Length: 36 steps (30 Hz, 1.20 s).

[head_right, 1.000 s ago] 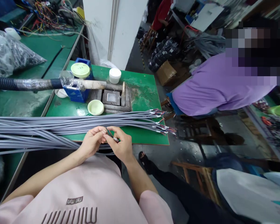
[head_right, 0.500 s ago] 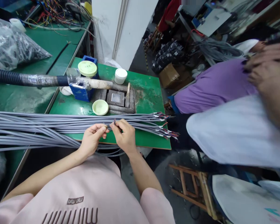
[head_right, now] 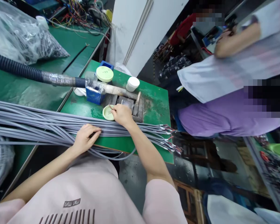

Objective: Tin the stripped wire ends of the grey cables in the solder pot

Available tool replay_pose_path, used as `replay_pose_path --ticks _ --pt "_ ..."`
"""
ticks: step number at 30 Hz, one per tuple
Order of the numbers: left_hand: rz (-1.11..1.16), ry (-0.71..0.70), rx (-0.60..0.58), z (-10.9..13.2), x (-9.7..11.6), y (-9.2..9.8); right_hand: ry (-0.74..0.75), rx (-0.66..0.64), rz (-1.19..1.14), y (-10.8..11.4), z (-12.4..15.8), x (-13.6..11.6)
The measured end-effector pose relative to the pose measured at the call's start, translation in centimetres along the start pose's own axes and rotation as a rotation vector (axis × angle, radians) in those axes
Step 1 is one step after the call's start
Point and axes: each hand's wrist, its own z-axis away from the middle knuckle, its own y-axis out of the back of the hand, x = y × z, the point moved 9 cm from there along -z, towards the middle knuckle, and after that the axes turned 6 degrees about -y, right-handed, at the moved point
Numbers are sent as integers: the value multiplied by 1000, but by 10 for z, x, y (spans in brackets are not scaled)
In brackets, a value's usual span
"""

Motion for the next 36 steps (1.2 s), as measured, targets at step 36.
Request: replay_pose_path --ticks 36 --pt "0 25 -12 -6 3 1 -381 28 43 -2 -44 130"
